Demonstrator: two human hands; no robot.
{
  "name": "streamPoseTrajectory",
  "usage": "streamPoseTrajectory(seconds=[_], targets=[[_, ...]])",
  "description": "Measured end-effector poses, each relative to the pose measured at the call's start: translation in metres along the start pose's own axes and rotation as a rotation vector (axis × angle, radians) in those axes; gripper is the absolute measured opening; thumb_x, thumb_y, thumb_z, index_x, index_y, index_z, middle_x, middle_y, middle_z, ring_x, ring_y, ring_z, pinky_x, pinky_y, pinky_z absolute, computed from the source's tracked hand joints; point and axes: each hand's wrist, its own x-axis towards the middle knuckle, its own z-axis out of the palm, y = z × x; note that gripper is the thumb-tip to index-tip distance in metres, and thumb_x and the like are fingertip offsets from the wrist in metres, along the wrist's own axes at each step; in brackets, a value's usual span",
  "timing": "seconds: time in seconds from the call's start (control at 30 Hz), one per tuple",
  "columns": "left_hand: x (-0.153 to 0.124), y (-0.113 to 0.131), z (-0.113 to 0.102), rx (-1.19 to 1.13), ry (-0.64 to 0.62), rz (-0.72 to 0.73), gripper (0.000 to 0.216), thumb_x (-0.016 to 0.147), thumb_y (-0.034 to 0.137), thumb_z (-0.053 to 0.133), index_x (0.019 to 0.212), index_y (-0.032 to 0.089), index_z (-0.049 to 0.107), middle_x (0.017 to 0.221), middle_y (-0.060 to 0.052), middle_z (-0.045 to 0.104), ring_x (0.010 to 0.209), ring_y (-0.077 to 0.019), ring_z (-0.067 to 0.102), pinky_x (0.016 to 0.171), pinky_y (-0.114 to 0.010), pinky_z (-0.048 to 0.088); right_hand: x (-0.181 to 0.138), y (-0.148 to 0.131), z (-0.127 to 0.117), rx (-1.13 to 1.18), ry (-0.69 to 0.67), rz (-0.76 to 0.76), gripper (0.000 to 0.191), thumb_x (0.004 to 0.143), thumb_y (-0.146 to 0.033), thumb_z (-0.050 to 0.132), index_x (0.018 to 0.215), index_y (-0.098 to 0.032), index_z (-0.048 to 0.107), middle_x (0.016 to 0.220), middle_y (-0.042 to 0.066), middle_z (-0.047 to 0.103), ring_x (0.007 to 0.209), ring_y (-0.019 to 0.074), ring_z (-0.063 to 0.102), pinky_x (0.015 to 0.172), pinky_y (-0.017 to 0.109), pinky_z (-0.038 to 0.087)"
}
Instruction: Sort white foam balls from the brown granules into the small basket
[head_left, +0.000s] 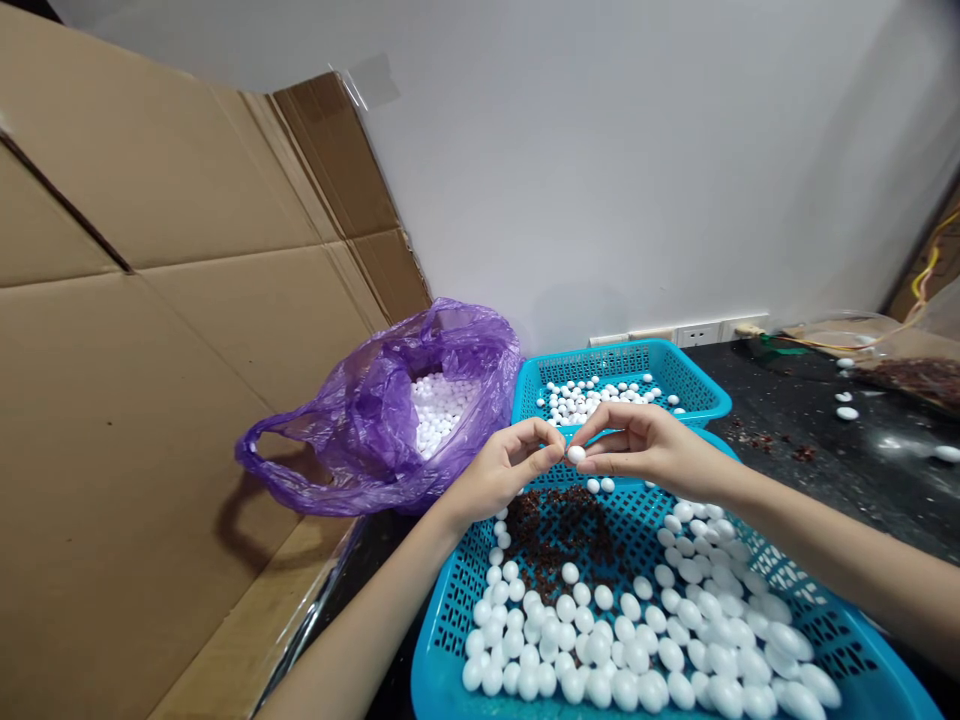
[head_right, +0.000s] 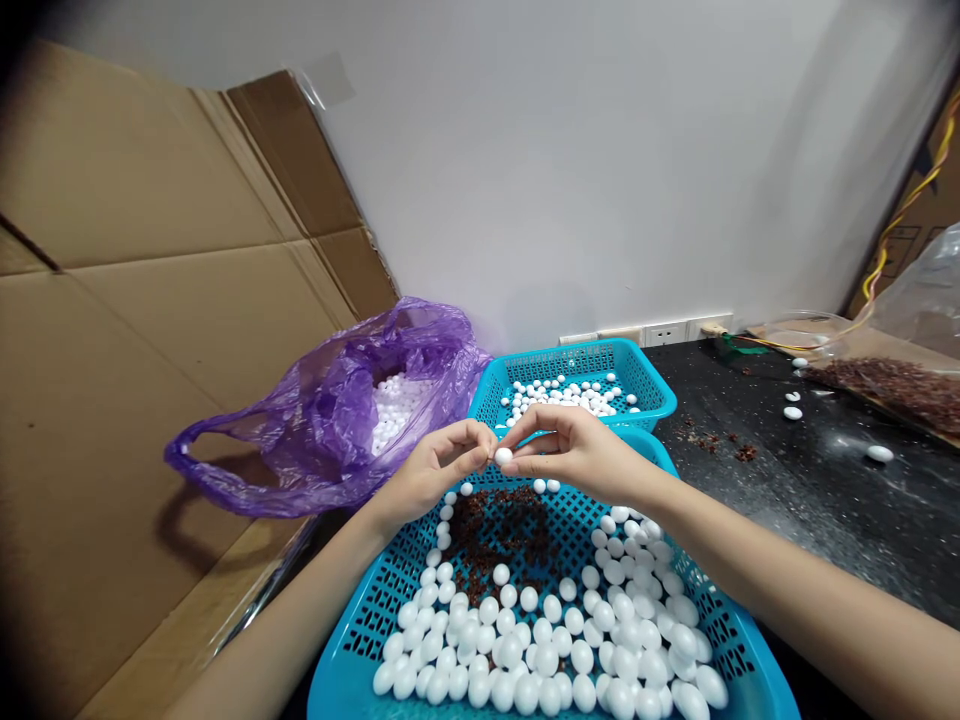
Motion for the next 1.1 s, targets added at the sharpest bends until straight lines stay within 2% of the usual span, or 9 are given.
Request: streamPoseTrajectory(seconds=[0.5,0.8,1.1], targets=[[0.0003,0.0029,0.0024,-0.016,0.006,0.043,0.020,0.083,0.036,0.057,0.082,0.016,0.054,0.080,-0.001,0.052,0.078,-0.0125,0.050,0.076,-0.027,0.041,-0.0001,-0.0020,0.0040,-0.008,0.034,0.020,0.026,0.071,-0.036,0.076,0.081,-0.017,0.061,0.084,0.003,0.059,0.072,0.0157,0.061,0.059,0.025,0.048],[-0.0002,0.0013,0.0036,-0.039,-0.007,0.091,0.014,0.086,0.030,0.056,0.083,0.016,0.054,0.080,0.000,0.051,0.078,-0.0109,0.051,0.075,-0.025,0.041,-0.0019,-0.0043,0.0033,0.006,0.018,0.032,0.018,0.075,-0.028,0.073,0.086,-0.017,0.065,0.085,0.002,0.058,0.071,0.0136,0.059,0.061,0.024,0.047],[0.0003,-0.0034,0.0028,0.025,0.052,0.136,0.018,0.084,0.033,0.058,0.087,0.017,0.049,0.083,0.000,0.047,0.078,-0.0114,0.049,0.074,-0.025,0.041,-0.0005,-0.0072,0.0055,0.023,0.048,0.075,0.018,0.072,-0.029,0.075,0.082,-0.017,0.066,0.073,0.001,0.058,0.065,0.0127,0.057,0.059,0.025,0.047]])
